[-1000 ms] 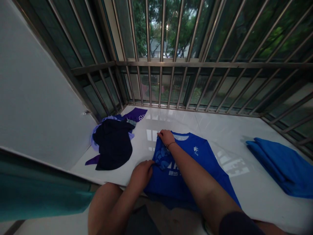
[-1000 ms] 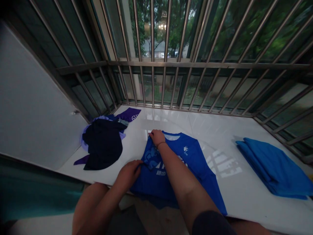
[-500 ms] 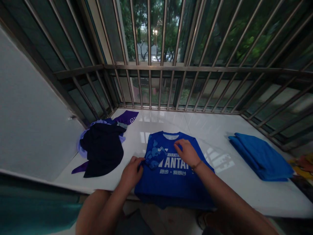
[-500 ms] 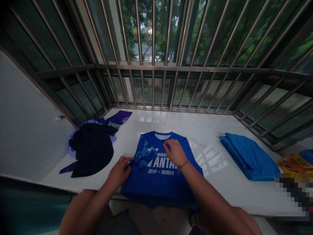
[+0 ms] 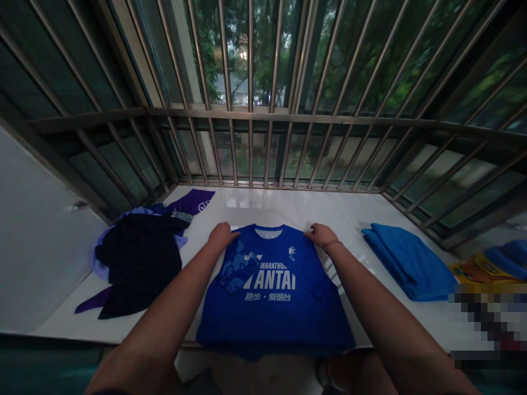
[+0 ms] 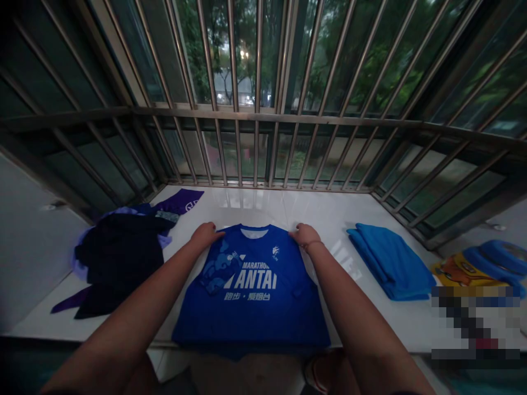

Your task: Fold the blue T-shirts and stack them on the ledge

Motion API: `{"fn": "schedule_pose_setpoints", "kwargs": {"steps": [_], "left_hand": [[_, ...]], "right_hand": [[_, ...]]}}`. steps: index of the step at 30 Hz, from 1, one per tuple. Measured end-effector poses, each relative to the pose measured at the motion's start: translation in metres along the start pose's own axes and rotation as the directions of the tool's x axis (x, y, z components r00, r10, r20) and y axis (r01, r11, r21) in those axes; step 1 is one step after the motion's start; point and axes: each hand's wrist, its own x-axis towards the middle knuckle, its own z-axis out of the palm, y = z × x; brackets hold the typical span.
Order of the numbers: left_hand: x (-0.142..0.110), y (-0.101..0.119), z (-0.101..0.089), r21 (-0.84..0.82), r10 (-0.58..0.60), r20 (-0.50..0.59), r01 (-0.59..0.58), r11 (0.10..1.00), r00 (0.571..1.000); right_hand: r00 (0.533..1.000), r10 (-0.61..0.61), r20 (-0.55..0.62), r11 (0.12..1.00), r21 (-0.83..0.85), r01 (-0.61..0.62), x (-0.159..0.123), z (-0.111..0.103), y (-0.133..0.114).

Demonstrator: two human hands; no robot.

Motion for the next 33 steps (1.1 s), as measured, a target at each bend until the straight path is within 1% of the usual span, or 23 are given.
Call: {"fn": "schedule_pose_setpoints", "kwargs": {"steps": [2, 4, 6, 10, 13, 15, 17, 19, 21, 22, 23, 24, 26, 27, 29, 31, 32, 33], "left_hand": [[0.017, 0.001, 0.001, 0.016, 0.016, 0.068, -0.017, 1.0, 0.998], [0.029, 0.001, 0.0, 0.018, 0.046, 0.125, -0.048, 0.999, 0.991], [0.037, 0.001, -0.002, 0.014, 0.08, 0.15, -0.083, 0.996, 0.985], [0.046, 0.001, -0.011, -0.016, 0.141, 0.107, -0.14, 0.99, 0.984], [0.042, 0.003, -0.025, -0.07, 0.175, 0.041, -0.172, 0.983, 0.984], [0.028, 0.002, -0.036, -0.121, 0.207, -0.017, -0.207, 0.971, 0.978], [0.003, -0.002, -0.044, -0.17, 0.248, -0.074, -0.257, 0.951, 0.966], [-0.034, -0.014, -0.047, -0.223, 0.32, -0.128, -0.342, 0.913, 0.939], [-0.077, -0.033, -0.044, -0.282, 0.42, -0.158, -0.449, 0.848, 0.894], [-0.1, -0.045, -0.04, -0.309, 0.464, -0.146, -0.486, 0.818, 0.874], [-0.121, -0.056, -0.036, -0.328, 0.489, -0.099, -0.493, 0.806, 0.867], [-0.139, -0.067, -0.031, -0.342, 0.499, -0.035, -0.479, 0.808, 0.866], [-0.167, -0.085, -0.02, -0.352, 0.47, 0.069, -0.42, 0.837, 0.88], [-0.174, -0.09, -0.016, -0.355, 0.449, 0.076, -0.396, 0.847, 0.89], [-0.174, -0.093, -0.01, -0.348, 0.405, 0.007, -0.378, 0.858, 0.914], [-0.157, -0.086, -0.006, -0.31, 0.38, -0.077, -0.384, 0.87, 0.922], [-0.145, -0.079, -0.005, -0.281, 0.379, -0.093, -0.39, 0.877, 0.921], [-0.131, -0.072, -0.005, -0.247, 0.383, -0.08, -0.391, 0.887, 0.92]], "right_hand": [[0.999, -0.021, 0.038, 1.0, 0.016, 0.021, 0.013, 0.006, -0.001], [0.997, -0.048, 0.063, 0.998, 0.047, 0.045, 0.022, 0.009, -0.001], [0.995, -0.067, 0.073, 0.995, 0.082, 0.061, 0.027, 0.01, 0.002], [0.996, -0.081, 0.039, 0.985, 0.156, 0.074, 0.027, 0.006, 0.009], [0.997, -0.069, -0.032, 0.971, 0.225, 0.075, 0.014, -0.004, 0.014], [0.993, -0.063, -0.095, 0.957, 0.277, 0.087, -0.003, -0.012, 0.018], [0.985, -0.064, -0.159, 0.941, 0.318, 0.113, -0.029, -0.02, 0.024], [0.967, -0.107, -0.232, 0.92, 0.346, 0.185, -0.063, -0.026, 0.035], [0.934, -0.204, -0.293, 0.884, 0.356, 0.305, -0.103, -0.026, 0.049], [0.916, -0.269, -0.296, 0.862, 0.351, 0.367, -0.124, -0.023, 0.057], [0.901, -0.336, -0.274, 0.843, 0.34, 0.418, -0.144, -0.019, 0.066], [0.889, -0.395, -0.231, 0.831, 0.324, 0.453, -0.161, -0.014, 0.075], [0.879, -0.456, -0.138, 0.833, 0.283, 0.476, -0.188, -0.003, 0.09], [0.88, -0.461, -0.115, 0.84, 0.262, 0.475, -0.195, 0.001, 0.095], [0.889, -0.44, -0.131, 0.86, 0.226, 0.459, -0.197, 0.006, 0.1], [0.888, -0.421, -0.183, 0.87, 0.195, 0.453, -0.186, 0.007, 0.095], [0.883, -0.422, -0.203, 0.872, 0.177, 0.457, -0.177, 0.006, 0.088], [0.878, -0.428, -0.214, 0.873, 0.155, 0.463, -0.166, 0.006, 0.08]]}}
